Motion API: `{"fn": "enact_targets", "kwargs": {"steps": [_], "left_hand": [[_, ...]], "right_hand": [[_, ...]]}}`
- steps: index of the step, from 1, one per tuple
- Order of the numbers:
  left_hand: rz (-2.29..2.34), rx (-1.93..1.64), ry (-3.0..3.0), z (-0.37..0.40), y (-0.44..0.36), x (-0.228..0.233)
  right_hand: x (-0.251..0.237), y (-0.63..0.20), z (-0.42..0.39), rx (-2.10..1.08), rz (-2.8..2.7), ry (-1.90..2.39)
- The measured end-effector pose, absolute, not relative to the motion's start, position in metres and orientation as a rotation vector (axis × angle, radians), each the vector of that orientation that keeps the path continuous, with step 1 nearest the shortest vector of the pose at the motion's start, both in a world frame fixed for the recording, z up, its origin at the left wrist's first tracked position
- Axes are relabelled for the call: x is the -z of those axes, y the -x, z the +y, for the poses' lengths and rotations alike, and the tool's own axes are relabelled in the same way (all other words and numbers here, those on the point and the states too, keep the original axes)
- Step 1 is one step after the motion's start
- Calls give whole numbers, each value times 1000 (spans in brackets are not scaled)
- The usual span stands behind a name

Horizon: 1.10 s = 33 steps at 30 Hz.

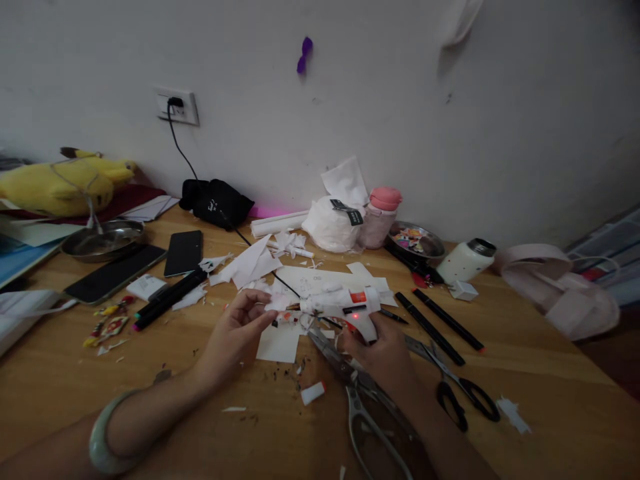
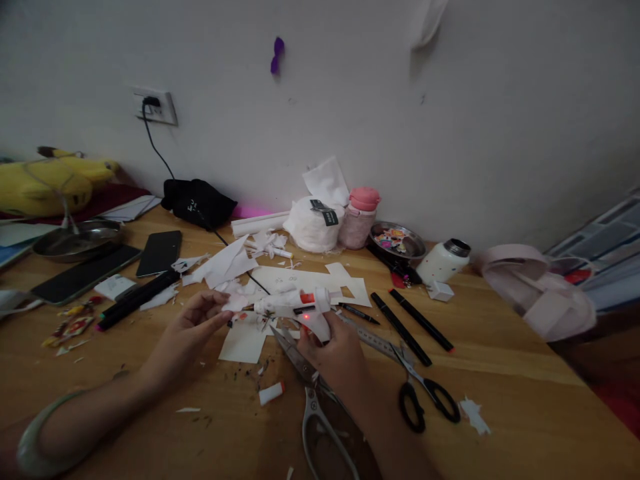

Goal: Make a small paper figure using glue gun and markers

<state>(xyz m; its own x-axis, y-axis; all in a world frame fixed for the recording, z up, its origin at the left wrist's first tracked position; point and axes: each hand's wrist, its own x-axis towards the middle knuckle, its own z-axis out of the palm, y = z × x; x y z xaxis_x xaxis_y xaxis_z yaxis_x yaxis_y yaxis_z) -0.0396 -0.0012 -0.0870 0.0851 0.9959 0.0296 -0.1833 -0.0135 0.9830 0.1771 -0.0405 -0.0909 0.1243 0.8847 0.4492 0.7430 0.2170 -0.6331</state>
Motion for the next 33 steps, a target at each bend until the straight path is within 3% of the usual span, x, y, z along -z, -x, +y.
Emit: {"fn": "enact_targets", "kwargs": {"steps": [11,33], "left_hand": [[1089,-1182,-1405,-3,42,79],[1150,-1189,-1349,-4,40,80]], "right_hand": [[91,-177,-39,-218,-1646,1538],[90,-178,-40,-276,-1589,1596]]}}
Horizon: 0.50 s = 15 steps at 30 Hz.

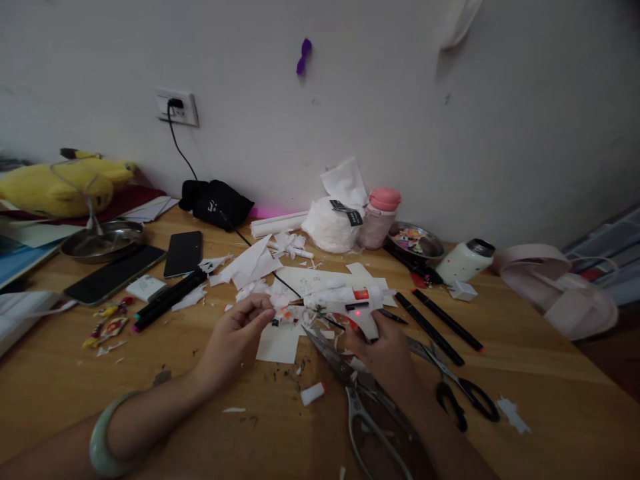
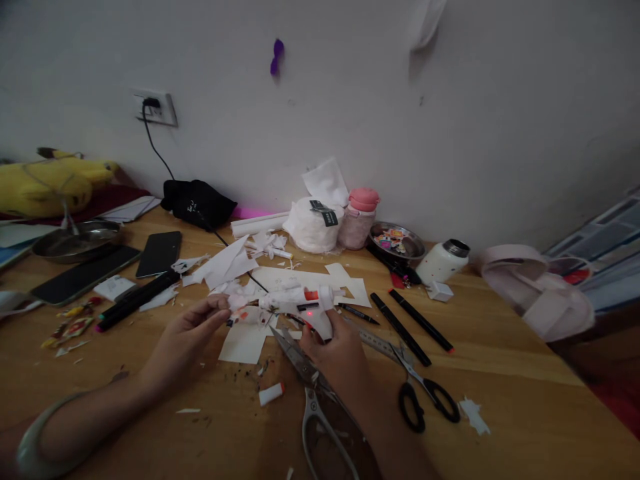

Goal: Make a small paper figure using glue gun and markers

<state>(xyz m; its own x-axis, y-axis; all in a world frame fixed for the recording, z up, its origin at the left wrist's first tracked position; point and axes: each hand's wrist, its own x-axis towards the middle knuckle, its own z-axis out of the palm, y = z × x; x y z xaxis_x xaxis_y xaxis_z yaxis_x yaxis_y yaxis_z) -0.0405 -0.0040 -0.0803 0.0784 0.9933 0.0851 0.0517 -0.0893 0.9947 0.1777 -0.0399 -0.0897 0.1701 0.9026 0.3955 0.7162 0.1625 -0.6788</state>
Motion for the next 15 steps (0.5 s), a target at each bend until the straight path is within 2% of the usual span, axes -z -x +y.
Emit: {"fn": "enact_targets", "kwargs": {"steps": [8,15], "left_hand": [[1103,-1221,-1252,-5,38,78],[1087,-1198,-1267,-5,40,82]], "right_hand": [[92,-178,-38,-299,-1535,1585],[90,-181,-37,-554,-1409,1605]]}}
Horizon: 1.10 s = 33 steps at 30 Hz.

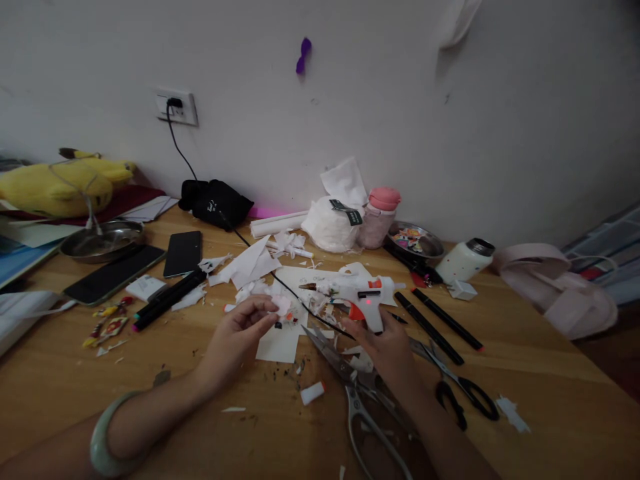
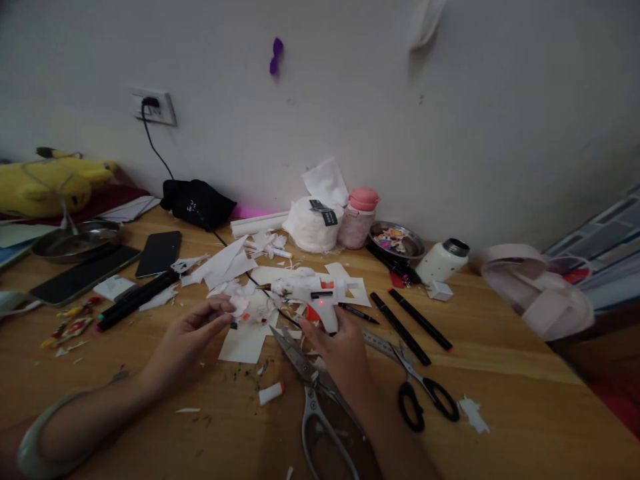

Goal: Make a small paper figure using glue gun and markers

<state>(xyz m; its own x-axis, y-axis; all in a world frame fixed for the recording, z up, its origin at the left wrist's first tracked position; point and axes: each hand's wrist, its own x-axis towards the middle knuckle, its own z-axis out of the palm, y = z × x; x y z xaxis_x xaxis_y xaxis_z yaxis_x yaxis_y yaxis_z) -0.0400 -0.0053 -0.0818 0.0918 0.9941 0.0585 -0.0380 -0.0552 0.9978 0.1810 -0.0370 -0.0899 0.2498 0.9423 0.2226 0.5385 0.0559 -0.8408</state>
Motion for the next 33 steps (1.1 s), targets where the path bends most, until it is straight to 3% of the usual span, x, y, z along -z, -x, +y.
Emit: {"fn": "enact_targets", "kwargs": {"steps": [9,26,33], "left_hand": [[1059,-1164,-1203,-5,36,79],[1073,-1208,-1194,-5,38,78],[1039,-1228,-1124,-3,38,82]], "right_hand": [[91,-176,-41,-589,-1489,1603],[93,-176,-42,-337,-1611,1616],[96,-178,-39,-444,-1520,1654]]}}
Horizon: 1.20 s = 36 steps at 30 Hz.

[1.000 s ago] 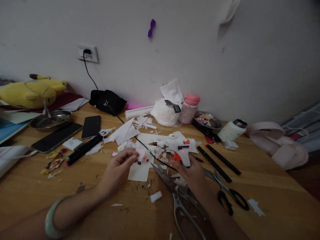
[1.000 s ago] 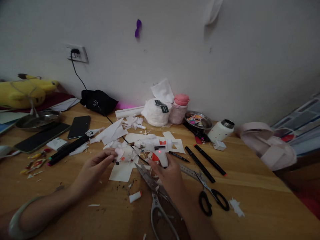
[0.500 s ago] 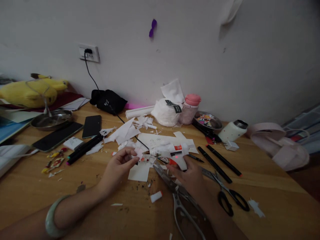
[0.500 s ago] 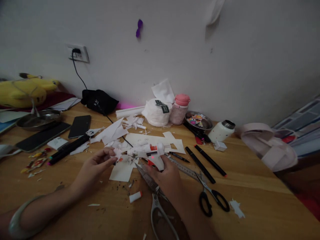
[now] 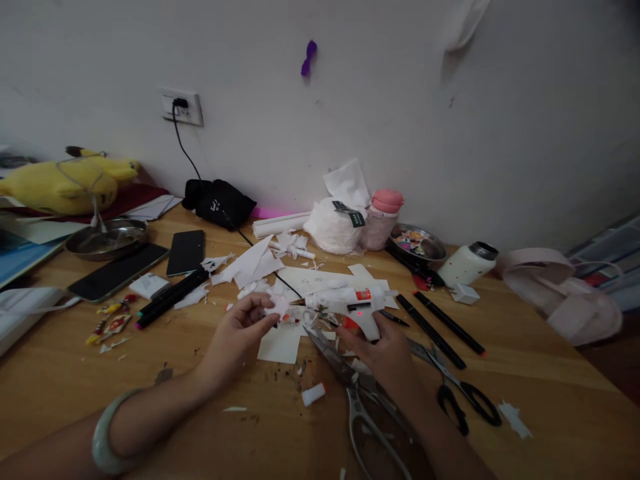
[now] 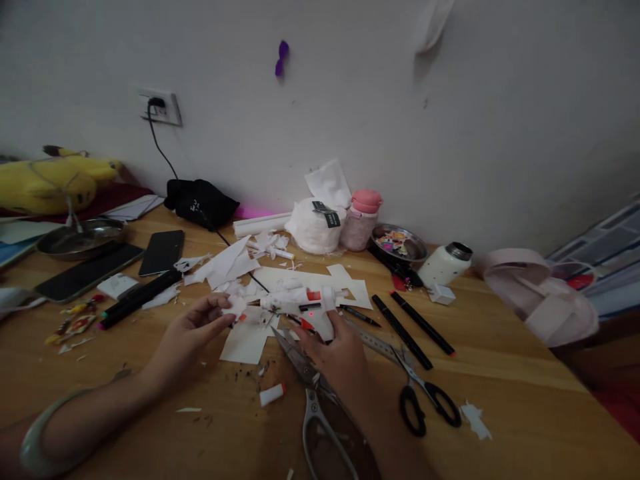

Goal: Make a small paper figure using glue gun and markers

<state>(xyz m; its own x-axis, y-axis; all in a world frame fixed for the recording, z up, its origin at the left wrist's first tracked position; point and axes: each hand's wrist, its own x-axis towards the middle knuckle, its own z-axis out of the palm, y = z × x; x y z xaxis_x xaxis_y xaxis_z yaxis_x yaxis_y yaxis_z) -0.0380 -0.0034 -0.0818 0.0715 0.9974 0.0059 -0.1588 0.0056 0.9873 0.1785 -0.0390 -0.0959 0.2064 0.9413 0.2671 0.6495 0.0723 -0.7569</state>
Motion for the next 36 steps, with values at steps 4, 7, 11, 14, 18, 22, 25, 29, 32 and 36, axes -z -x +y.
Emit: {"fn": "enact_targets", "kwargs": {"steps": [4,7,11,14,18,22,25,29,32,36], "left_hand": [[1008,-1220,-1090,-3,38,84],[992,-1256,-1078,-4,37,84],[979,-1366,-1017,-3,36,84],[966,-1351,-988,-1,37,87],[967,-1312,-980,2,40,91],[995,-1294,-1027,2,42,92],[1016,-1263,-1091,3,43,92],[1069,-1213,-1259,4,44,93],[1107,-1194,-1389,5,45,93],[1093,-1148,-1493,4,47,93]], "right_hand": [[97,-179,-38,-407,-1572,1624],[97,-179,-38,-284,-1627,1610],[92,-182,-38,-412,-1517,1656],[89,-183,-37,-459,-1442,1665],[89,-185,-34,-533,-1399,1645],[89,-185,-33,-554,-1376,1632],[87,-184,-34,-570,-1392,1631],[85,-181,-37,-472,-1426,1642],[84,-177,-38,-455,-1441,1629],[84,-175,-40,-419,-1449,1625]]}}
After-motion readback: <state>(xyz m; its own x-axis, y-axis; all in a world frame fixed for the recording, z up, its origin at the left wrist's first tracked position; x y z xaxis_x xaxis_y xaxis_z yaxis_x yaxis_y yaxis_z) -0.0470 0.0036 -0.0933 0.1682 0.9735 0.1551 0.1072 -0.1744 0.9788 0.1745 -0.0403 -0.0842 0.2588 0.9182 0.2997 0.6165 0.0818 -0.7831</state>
